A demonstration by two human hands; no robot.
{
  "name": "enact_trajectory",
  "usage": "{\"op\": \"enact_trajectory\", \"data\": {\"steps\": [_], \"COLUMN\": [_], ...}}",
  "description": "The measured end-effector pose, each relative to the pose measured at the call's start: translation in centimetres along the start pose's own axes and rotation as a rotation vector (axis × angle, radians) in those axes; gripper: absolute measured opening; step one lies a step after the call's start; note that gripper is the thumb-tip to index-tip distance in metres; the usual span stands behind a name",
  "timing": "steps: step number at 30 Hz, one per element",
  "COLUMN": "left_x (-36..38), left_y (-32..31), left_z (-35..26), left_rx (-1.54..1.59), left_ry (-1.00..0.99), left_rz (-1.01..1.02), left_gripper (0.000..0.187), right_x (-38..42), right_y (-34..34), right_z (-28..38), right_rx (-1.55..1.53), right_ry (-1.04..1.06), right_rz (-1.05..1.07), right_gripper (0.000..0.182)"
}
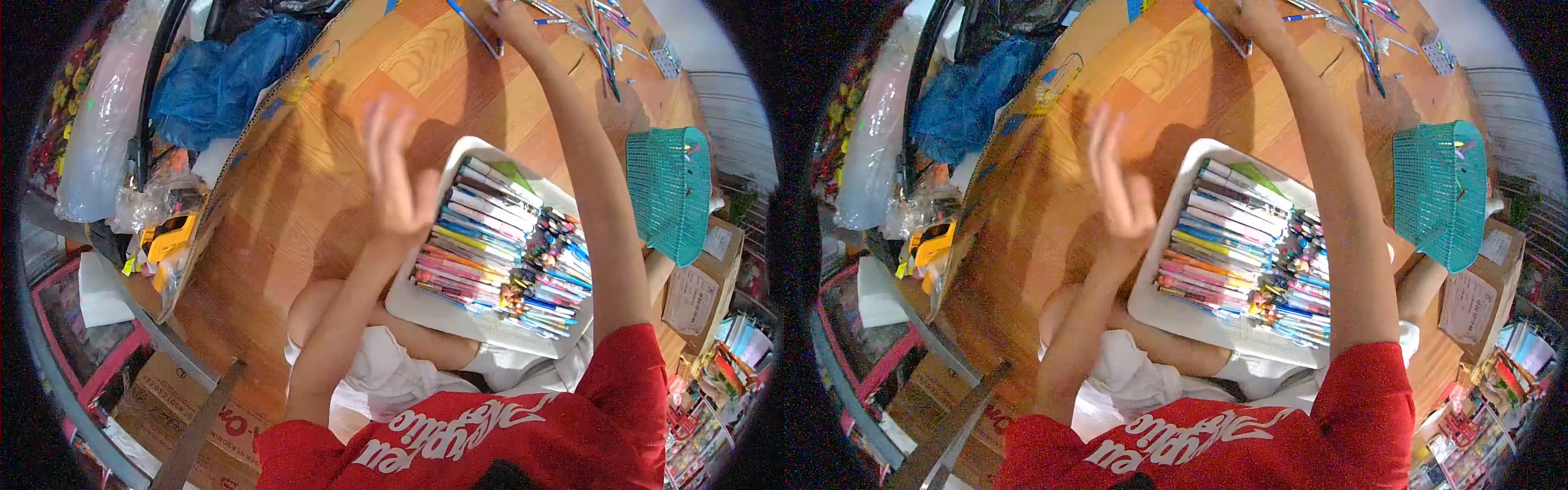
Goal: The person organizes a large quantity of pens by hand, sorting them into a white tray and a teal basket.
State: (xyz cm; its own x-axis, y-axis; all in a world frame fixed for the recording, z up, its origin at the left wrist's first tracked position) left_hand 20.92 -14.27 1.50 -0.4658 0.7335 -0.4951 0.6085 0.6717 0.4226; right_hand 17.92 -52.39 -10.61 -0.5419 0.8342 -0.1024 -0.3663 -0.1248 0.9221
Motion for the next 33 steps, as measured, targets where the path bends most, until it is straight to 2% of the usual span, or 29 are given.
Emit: {"op": "enact_trajectory", "data": {"steps": [1,3,7,11,14,15,17,19,21,24,27,30,33], "left_x": [-0.3,-0.4,0.1,0.1,-0.1,-0.1,0.0,-0.2,-0.1,-0.1,0.2,0.4,0.3], "left_y": [1.2,1.4,0.5,0.4,0.7,0.8,1.2,1.5,1.3,0.9,0.7,0.5,0.5], "left_z": [0.6,0.9,1.1,1.2,1.2,1.5,1.9,1.9,2.1,2.6,3.1,3.2,4.0], "left_rx": [-0.006,-0.026,-0.001,-0.015,-0.050,-0.038,-0.028,-0.020,-0.030,-0.020,-0.008,0.064,0.101], "left_ry": [0.034,0.063,0.075,0.089,0.110,0.126,0.159,0.192,0.197,0.208,0.296,0.354,0.351], "left_rz": [-0.102,-0.100,-0.041,-0.060,-0.089,-0.105,-0.137,-0.158,-0.149,-0.149,-0.123,-0.142,-0.148], "left_gripper": [0.051,0.048,0.045,0.041,0.037,0.037,0.035,0.034,0.033,0.033,0.033,0.033,0.034], "right_x": [0.0,0.6,4.3,6.1,6.6,4.7,2.2,2.2,2.1,4.1,4.4,5.8,5.6], "right_y": [-0.5,-1.7,-1.1,-1.4,0.2,-0.6,0.6,1.3,1.6,1.2,-0.5,0.7,-1.0], "right_z": [0.5,1.1,4.8,7.3,8.9,7.5,5.2,3.1,2.1,1.3,1.3,-1.1,-0.4], "right_rx": [-0.013,-0.034,-0.051,0.007,0.131,0.099,0.037,-0.007,-0.025,-0.121,-0.055,-0.170,0.008], "right_ry": [0.085,0.253,0.343,0.494,0.443,0.396,0.265,0.170,0.128,0.002,0.141,-0.026,0.095], "right_rz": [0.022,0.068,0.162,0.144,0.127,-0.030,-0.162,-0.169,-0.076,-0.175,-0.133,-0.346,0.102], "right_gripper": [0.031,0.032,0.038,0.039,0.039,0.037,0.035,0.032,0.030,0.032,0.034,0.034,0.034]}}
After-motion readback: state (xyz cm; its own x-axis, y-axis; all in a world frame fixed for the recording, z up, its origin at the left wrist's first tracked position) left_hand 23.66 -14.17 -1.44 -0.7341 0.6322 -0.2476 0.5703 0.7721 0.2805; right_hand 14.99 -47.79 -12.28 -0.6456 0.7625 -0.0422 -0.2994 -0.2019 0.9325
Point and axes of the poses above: each hand's wrist, its own x-axis away from the middle knuckle, its own y-axis out of the back of the hand, z = x × y, the point moved 8 cm from there along -x, towards the middle knuckle, and after that the axes turned 4 degrees about -x, right-handed, at the moved point
